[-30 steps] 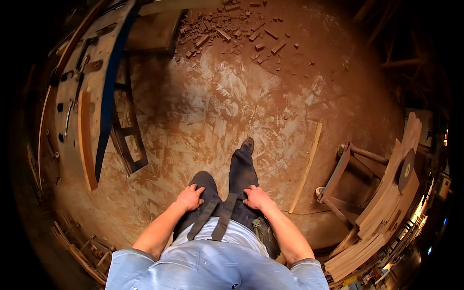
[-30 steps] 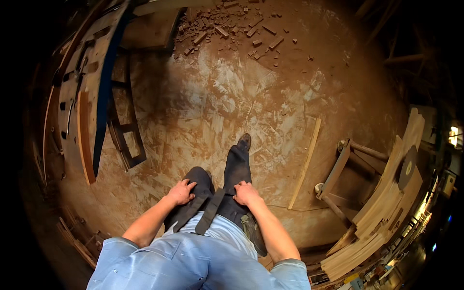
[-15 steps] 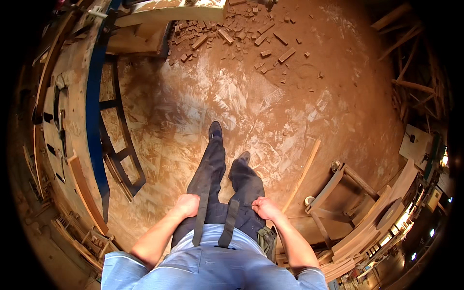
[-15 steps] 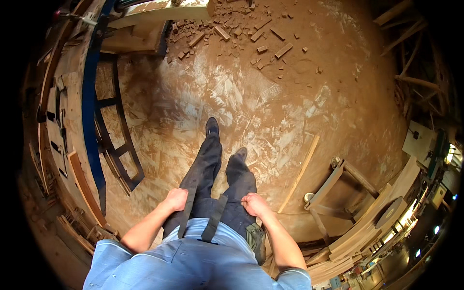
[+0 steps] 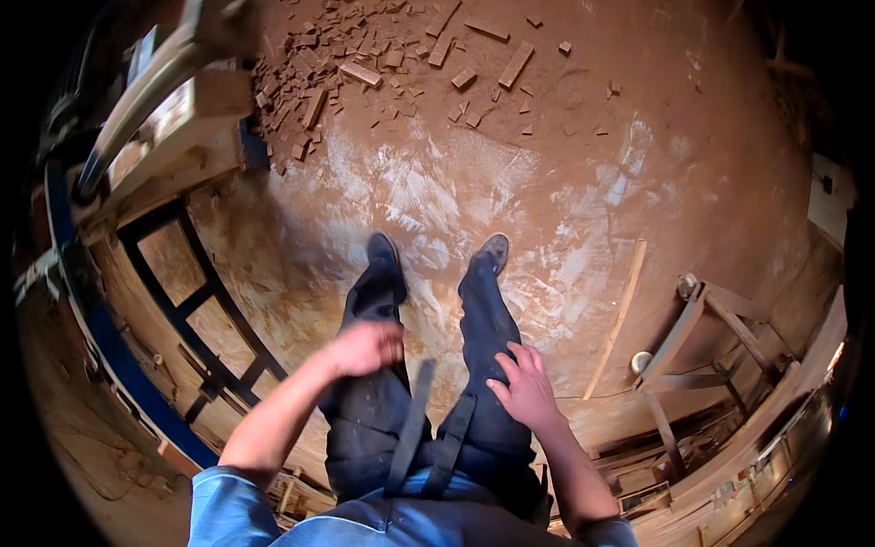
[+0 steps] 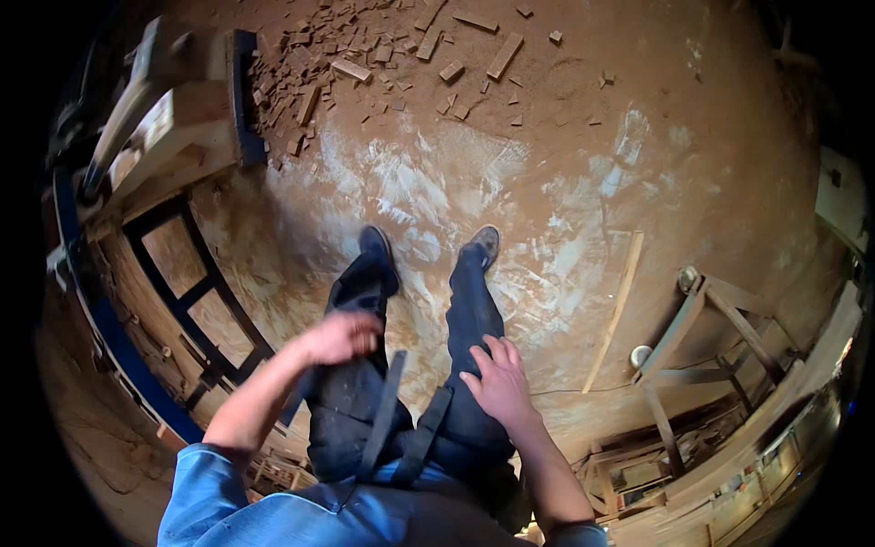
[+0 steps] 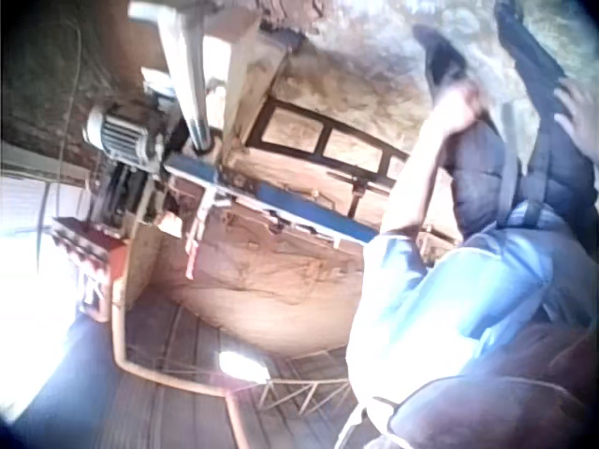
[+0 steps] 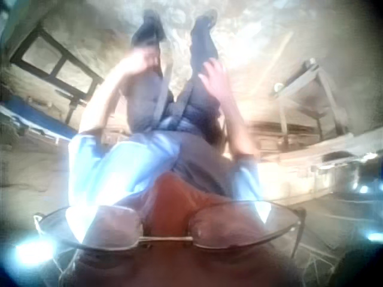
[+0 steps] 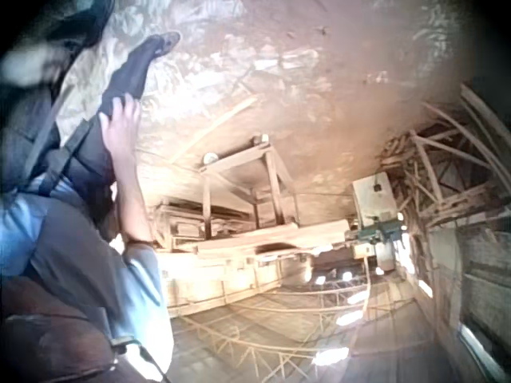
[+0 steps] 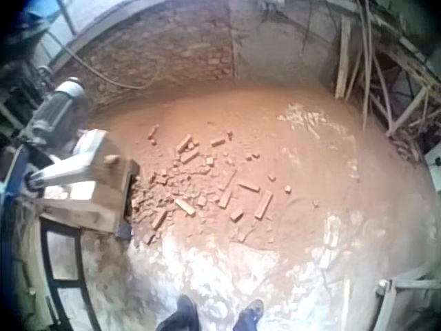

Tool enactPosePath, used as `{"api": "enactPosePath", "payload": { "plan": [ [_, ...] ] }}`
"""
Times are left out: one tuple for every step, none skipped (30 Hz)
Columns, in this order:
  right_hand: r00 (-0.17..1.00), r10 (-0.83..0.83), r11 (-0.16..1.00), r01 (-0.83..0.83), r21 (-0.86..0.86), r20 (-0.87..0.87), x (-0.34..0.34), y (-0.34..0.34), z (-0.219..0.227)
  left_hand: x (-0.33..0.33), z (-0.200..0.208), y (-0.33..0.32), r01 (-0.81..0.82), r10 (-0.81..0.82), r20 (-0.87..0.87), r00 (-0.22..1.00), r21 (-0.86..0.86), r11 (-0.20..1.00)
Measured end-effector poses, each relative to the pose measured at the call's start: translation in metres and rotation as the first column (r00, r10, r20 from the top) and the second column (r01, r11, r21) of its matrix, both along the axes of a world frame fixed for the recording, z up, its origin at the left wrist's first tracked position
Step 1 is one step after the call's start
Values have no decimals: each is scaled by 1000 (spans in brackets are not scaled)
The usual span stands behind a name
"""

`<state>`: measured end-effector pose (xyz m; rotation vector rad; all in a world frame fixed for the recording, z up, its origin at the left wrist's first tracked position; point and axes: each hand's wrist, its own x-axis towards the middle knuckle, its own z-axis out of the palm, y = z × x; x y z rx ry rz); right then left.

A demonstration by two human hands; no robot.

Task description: The person moves a wooden frame clamped to a workbench and picks up a small wooden piece from the floor. They apply glue to the small piece and attach it to a larger wooden plank, pressing the joint together.

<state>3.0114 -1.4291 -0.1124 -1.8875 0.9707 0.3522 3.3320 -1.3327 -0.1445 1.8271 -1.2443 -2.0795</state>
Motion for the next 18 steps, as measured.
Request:
{"api": "enactPosePath", "payload": {
  "plan": [
    [996, -83, 996, 83, 7, -16, 1, -4, -17, 17, -28, -39, 78, -63, 261, 963, -49, 996],
    [985, -170, 977, 173, 125, -30, 0, 2, -29, 36, -69, -58, 96, -35, 422, 906, -126, 987],
    [986, -164, 984, 165, 65, -26, -1, 12, -40, 53, -105, -79, 3, 13, 532, 847, -30, 1000],
    [988, -150, 988, 151, 36, -28, 5, 12, -44, 81, -165, -66, -255, 251, 498, 830, -62, 965],
    [988, -146, 989, 146, -1, -44, 11, 7, -49, 92, -191, -90, -256, 217, 592, 776, -19, 967],
    [981, -190, 982, 190, -6, -42, 12, 6, -54, 112, -224, -95, -149, 150, 625, 766, -56, 987],
    [969, -241, 970, 241, -13, -55, 10, 7, -60, 120, -245, -117, -79, 90, 649, 756, -46, 996],
    [956, -287, 958, 286, -22, -58, 10, 4, -66, 129, -266, -134, -113, 102, 657, 747, -25, 993],
    [952, -295, 956, 294, -25, -86, 14, -1, -65, 137, -288, -146, -149, 114, 665, 739, -4, 989],
    [940, -333, 943, 331, -33, -71, 11, -1, -68, 146, -309, -156, -189, 176, 676, 715, -55, 980],
    [927, -372, 928, 370, -42, -56, 8, 0, -73, 155, -333, -165, -224, 237, 684, 690, -109, 968],
    [919, -389, 921, 387, -53, -61, 8, -3, -75, 160, -355, -174, -256, 292, 684, 668, -158, 954],
    [913, -403, 915, 399, -62, -66, 9, -8, -75, 164, -372, -182, -291, 335, 685, 647, -185, 939],
    [903, -423, 905, 417, -79, -79, 10, -11, -74, 163, -388, -197, -319, 375, 677, 633, -212, 924],
    [906, -413, 910, 408, -76, -92, 9, -11, -73, 162, -402, -210, -349, 415, 668, 617, -240, 906],
    [910, -401, 916, 395, -73, -105, 7, -12, -72, 162, -416, -219, -344, 414, 687, 597, -247, 906],
    [916, -384, 923, 378, -71, -114, 7, -15, -72, 162, -428, -227, -342, 416, 706, 573, -255, 904],
    [897, -420, 907, 418, -43, -136, 9, -19, -73, 164, -438, -234, -341, 419, 724, 548, -264, 902]
  ]
}}
